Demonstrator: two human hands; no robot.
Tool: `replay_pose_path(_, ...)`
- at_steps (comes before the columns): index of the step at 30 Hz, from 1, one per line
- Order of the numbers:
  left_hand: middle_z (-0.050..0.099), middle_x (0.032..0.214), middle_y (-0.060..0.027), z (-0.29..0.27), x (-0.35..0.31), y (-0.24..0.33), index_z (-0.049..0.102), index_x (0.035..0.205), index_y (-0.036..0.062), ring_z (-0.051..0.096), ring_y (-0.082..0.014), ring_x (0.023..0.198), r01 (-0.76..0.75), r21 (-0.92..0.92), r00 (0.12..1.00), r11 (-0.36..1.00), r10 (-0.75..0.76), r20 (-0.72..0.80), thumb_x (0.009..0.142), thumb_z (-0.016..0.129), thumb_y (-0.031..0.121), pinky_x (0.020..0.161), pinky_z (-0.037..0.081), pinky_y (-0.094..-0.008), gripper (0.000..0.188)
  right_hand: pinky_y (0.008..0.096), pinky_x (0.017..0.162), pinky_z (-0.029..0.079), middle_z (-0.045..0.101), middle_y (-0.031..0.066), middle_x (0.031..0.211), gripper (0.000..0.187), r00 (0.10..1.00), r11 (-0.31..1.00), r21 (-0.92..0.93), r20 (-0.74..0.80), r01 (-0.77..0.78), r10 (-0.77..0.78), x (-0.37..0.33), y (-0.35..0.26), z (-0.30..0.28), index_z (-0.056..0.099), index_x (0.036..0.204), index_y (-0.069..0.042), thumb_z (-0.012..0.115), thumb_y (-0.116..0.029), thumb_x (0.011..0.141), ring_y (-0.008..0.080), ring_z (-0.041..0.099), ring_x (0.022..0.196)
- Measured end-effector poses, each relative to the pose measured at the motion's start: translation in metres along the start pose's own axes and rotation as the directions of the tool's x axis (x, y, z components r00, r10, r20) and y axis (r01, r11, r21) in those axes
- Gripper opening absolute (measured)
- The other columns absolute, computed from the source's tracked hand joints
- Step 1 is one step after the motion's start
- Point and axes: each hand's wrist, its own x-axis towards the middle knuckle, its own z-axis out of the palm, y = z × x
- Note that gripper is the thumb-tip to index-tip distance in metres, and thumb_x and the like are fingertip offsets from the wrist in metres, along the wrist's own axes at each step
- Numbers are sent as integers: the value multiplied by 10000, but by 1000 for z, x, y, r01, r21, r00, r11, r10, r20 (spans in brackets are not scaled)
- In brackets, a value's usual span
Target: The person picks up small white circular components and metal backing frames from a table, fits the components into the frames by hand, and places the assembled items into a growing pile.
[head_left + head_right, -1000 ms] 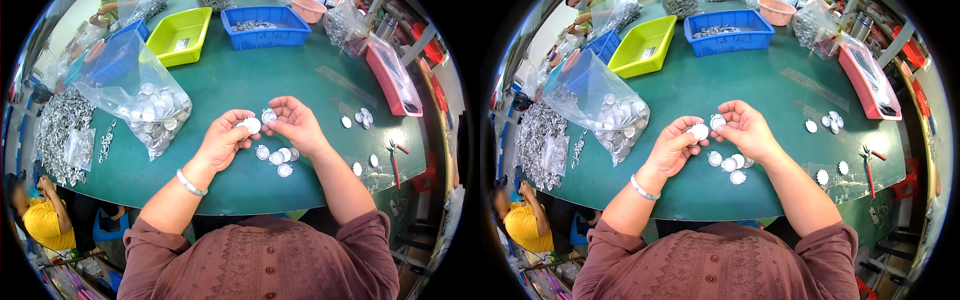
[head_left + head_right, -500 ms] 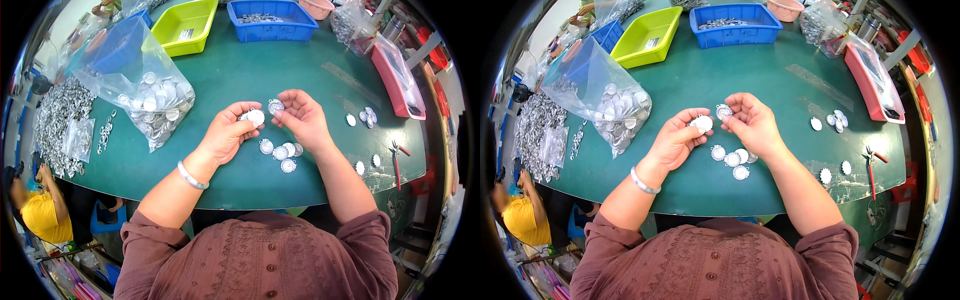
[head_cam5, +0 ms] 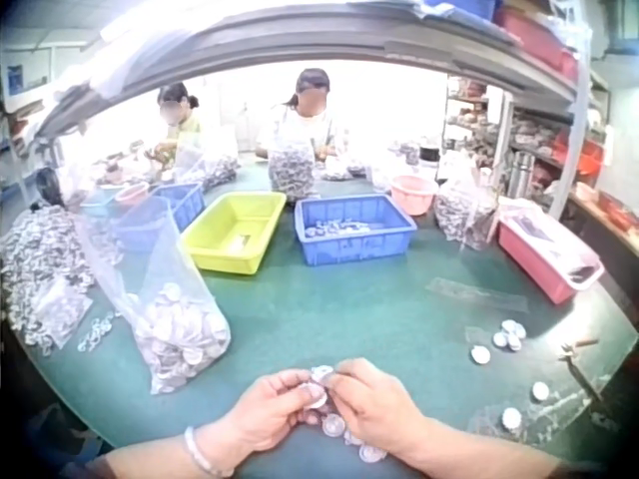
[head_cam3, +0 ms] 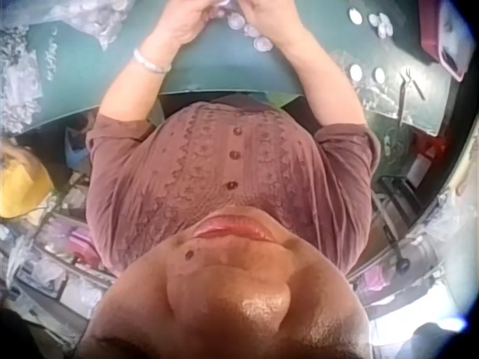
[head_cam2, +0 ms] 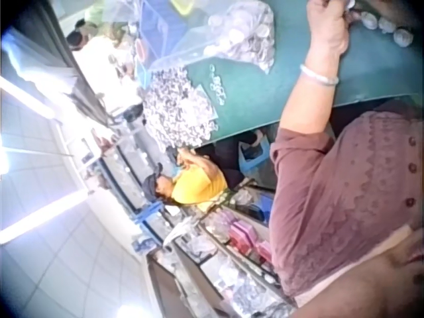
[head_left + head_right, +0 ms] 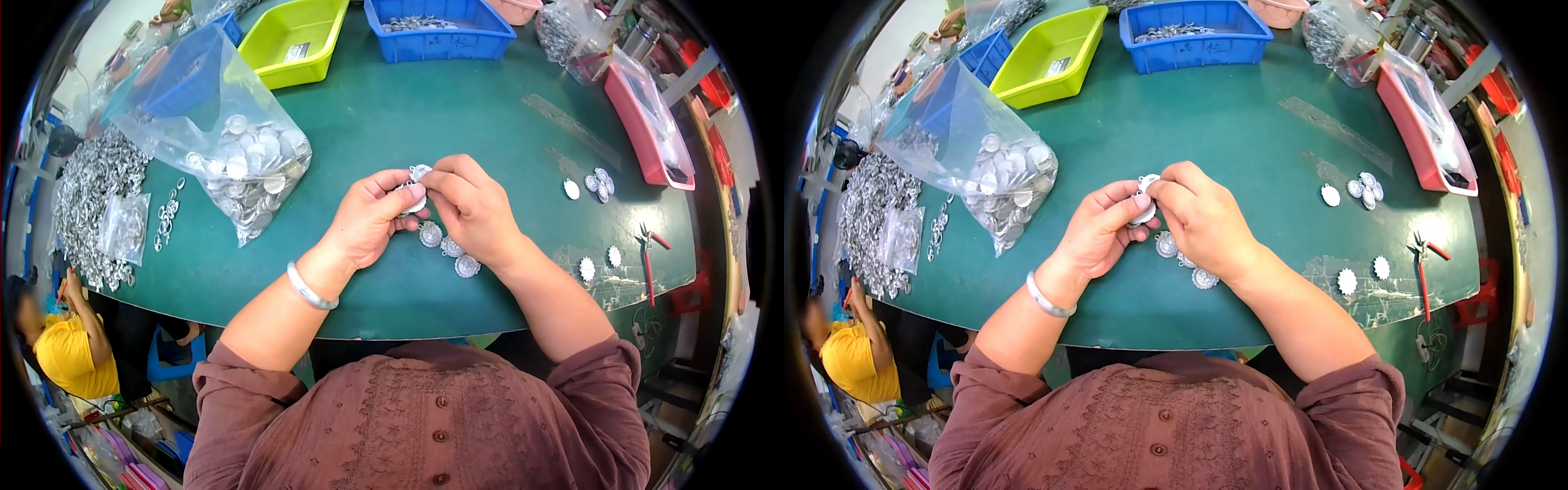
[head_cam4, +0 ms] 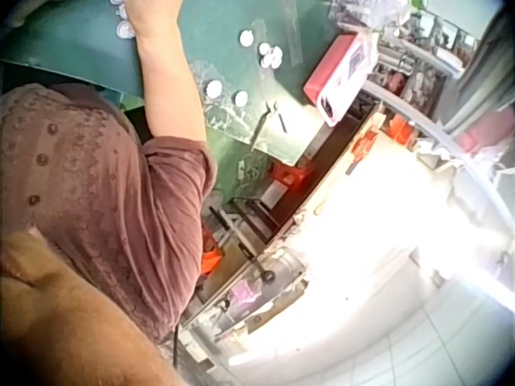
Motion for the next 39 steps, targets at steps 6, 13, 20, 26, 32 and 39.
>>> replay_pose_path(6,592,825,-41,-4,2,1,560,975,21,542,-94,655,-12,81,999,997,16,-52,823,553,78,514,408,-184,163,269,584,462,544,90,841,151,992,973,198,-5,-121,125,-2,5,-2,573,876,-7,570,29,730,191,569,696)
replay_pose_path(13,594,814,-31,-3,1,3,577,964,31,532,-78,652,-12,137,1000,990,13,-1,813,574,99,526,407,-188,166,210,639,444,580,40,824,143,832,656,537,186,-531,522,-6,16,-4,567,916,20,574,-55,794,94,545,707)
replay_pose_path(20,599,849,-52,-4,1,2,567,982,19,552,-101,683,-12,78,1000,997,11,11,812,550,84,564,437,-203,182,209,615,444,588,46,807,145,720,393,643,382,-657,579,-1,11,-11,561,908,27,569,-73,804,85,535,671)
replay_pose_path(26,598,912,-106,-6,2,7,516,1044,-11,600,-194,780,40,-49,998,998,-38,58,823,463,59,580,481,-239,238,209,599,438,589,49,797,152,688,316,674,397,-668,608,0,12,-12,557,908,28,575,-74,797,89,531,660)
replay_pose_path(32,602,903,-106,-3,-1,8,531,1014,11,608,-186,755,31,-62,999,998,-30,24,809,467,53,553,485,-231,219,216,590,433,588,51,790,156,689,304,688,391,-660,610,-1,14,-12,555,911,23,574,-83,799,97,535,655)
replay_pose_path(39,588,819,-76,-5,-1,5,546,976,17,576,-162,671,18,-3,999,1000,-18,-42,793,455,32,517,436,-222,204,227,587,434,585,57,783,155,668,261,698,402,-666,626,-1,14,-12,551,924,22,553,-87,815,110,544,651)
